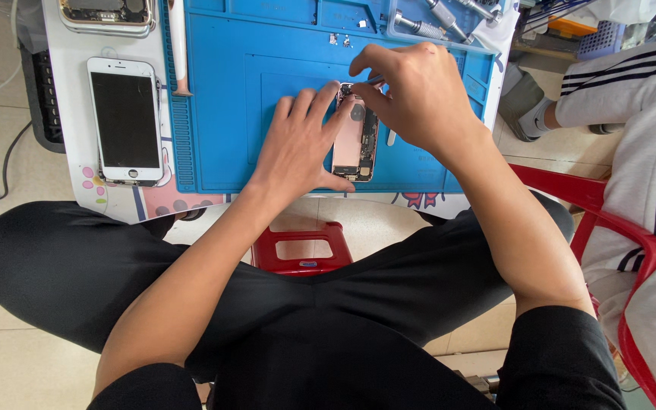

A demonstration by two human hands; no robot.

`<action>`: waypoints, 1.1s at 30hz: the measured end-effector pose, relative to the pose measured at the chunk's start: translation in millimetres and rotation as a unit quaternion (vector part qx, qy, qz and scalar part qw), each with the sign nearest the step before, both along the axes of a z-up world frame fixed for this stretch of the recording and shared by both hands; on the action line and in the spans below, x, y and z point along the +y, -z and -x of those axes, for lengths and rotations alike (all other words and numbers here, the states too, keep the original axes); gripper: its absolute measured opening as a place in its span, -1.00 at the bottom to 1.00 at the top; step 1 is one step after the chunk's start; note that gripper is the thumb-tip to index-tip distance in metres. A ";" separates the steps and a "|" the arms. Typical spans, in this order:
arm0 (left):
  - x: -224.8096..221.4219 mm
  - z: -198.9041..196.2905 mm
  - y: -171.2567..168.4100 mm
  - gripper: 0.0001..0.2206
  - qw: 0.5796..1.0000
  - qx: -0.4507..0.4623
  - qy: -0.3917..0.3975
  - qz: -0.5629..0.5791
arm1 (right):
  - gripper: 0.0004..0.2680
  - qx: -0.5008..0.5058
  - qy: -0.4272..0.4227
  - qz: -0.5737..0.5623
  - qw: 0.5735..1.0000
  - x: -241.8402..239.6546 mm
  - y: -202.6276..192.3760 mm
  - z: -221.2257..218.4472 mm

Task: The person disassembles a smartphone on a blue work mat, using a metal spudger to pry open the device and remove internal components. They then use a screwdriver to remove screws from the phone's frame and place them on the mat.

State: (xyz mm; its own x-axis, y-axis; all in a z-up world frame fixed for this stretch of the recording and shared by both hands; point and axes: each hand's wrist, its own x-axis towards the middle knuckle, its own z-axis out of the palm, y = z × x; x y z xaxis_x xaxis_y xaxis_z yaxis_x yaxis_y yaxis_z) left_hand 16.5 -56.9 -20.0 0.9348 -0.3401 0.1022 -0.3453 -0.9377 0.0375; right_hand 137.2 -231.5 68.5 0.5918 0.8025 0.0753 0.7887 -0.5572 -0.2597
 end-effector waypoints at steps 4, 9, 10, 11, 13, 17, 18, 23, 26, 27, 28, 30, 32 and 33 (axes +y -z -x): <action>-0.5 1.2 -3.9 0.29 1.000 -0.003 -0.006 -0.026 | -0.76 0.068 -0.035 -0.047 0.996 7.6 -8.5 1.9; -1.6 2.7 -2.8 0.23 1.000 0.000 -0.001 -0.020 | -0.78 0.031 -0.024 -0.013 0.999 6.2 -10.5 8.4; -0.9 1.7 -3.3 0.22 1.000 0.005 -0.002 -0.021 | -0.80 -0.025 -0.023 0.012 0.999 6.3 -10.1 8.6; -0.3 1.1 -3.4 0.22 1.000 0.004 -0.001 -0.022 | -0.80 -0.026 -0.022 0.011 0.999 4.4 -2.8 7.3; -0.5 1.8 -3.2 0.24 1.000 0.001 0.000 -0.031 | -0.83 -0.101 0.010 0.043 0.994 -0.5 12.0 6.3; -0.3 3.6 -4.0 0.26 0.999 0.009 0.002 -0.043 | -0.87 -0.010 -0.009 -0.003 1.000 5.0 -0.1 8.2; -0.5 2.6 -4.8 0.25 0.999 0.005 0.000 -0.035 | -0.83 0.025 -0.018 -0.018 0.999 5.8 -3.3 7.3; -0.7 1.2 -7.4 0.26 0.999 -0.013 -0.005 -0.038 | -0.81 0.009 -0.011 -0.013 1.000 3.8 -1.1 7.6; -2.4 1.7 -6.2 0.27 0.999 -0.006 -0.006 -0.045 | -0.81 -0.092 0.000 0.028 0.995 -1.2 6.2 7.1; -2.7 2.0 -5.7 0.28 0.999 0.000 -0.004 -0.044 | -0.87 -0.084 -0.005 0.030 0.996 -1.7 4.8 7.3; -2.1 1.6 -5.2 0.29 0.999 0.004 -0.003 -0.044 | -0.91 -0.078 -0.010 0.031 0.996 -1.4 3.4 6.8; -2.1 1.2 -6.6 0.27 0.999 0.003 -0.004 -0.042 | -0.90 -0.066 -0.029 0.028 0.997 -1.9 -2.6 4.7; -1.9 1.3 -7.7 0.25 0.999 0.001 -0.005 -0.040 | -0.87 -0.054 -0.048 0.026 0.997 -1.8 -7.1 4.0; -1.6 1.3 -8.2 0.25 0.999 -0.001 -0.005 -0.036 | -0.86 -0.052 -0.047 0.027 0.997 -1.2 -8.6 4.2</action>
